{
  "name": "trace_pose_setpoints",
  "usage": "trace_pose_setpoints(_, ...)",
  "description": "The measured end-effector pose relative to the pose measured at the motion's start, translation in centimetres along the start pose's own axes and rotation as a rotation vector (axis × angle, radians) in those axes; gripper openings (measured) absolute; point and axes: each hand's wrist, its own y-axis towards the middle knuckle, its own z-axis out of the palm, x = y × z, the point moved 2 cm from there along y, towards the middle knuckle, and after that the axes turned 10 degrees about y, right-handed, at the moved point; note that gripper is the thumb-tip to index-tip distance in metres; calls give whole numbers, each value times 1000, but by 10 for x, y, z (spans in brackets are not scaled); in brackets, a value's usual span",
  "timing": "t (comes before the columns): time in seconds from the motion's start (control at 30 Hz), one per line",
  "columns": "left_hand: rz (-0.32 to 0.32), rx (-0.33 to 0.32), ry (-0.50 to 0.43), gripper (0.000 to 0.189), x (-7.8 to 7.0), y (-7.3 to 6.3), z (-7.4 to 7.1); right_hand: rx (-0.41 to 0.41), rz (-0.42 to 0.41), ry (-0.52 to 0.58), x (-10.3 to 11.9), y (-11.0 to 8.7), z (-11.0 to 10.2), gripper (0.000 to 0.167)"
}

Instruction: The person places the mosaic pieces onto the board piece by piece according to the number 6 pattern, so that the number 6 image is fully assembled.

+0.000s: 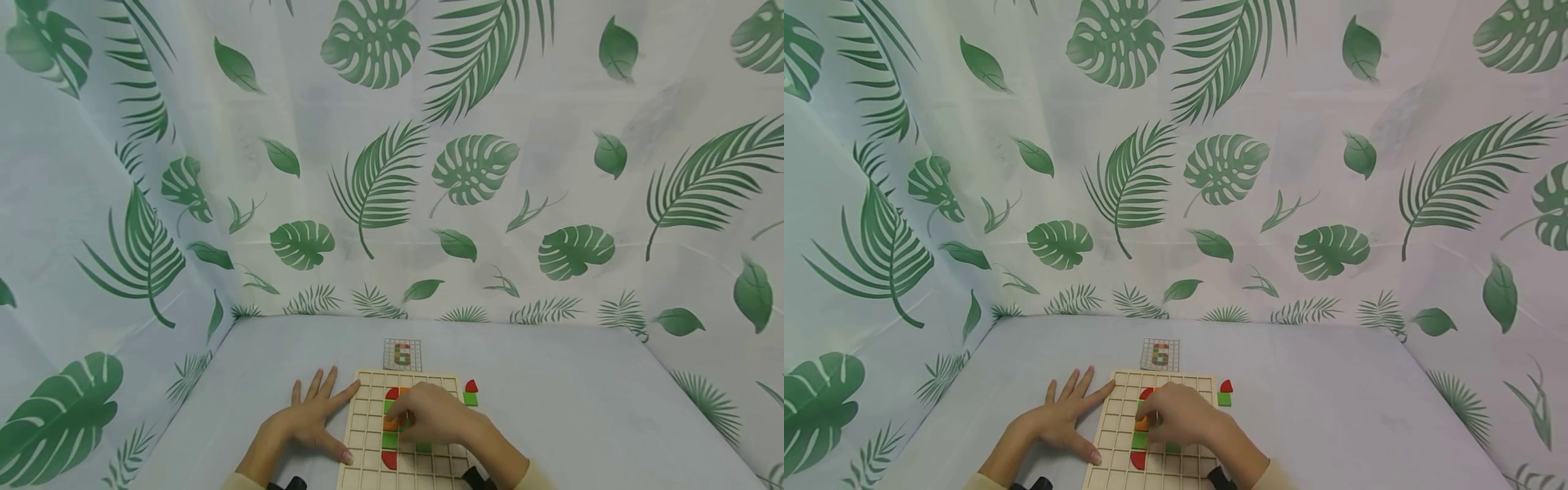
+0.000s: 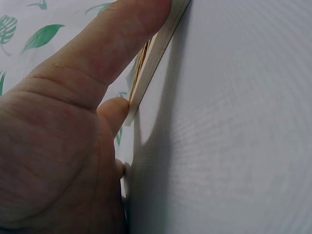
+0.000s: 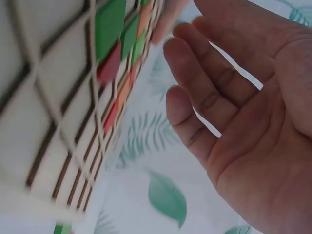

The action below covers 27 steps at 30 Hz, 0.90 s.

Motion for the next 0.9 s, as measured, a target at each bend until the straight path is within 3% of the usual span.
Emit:
trace_pose_setpoints(0.27, -23, 14, 0, 128, -2, -2, -2, -124, 41, 89, -33, -20, -31, 44)
trace_pose_setpoints(0.53, -12, 3, -2, 128, -1, -2, -1, -266, 68, 85, -61, -45, -53, 42)
trace_pose_setpoints(0.9, 2, -3, -2, 128, -1, -2, -1, -318, 88, 90, -76, -62, -67, 39)
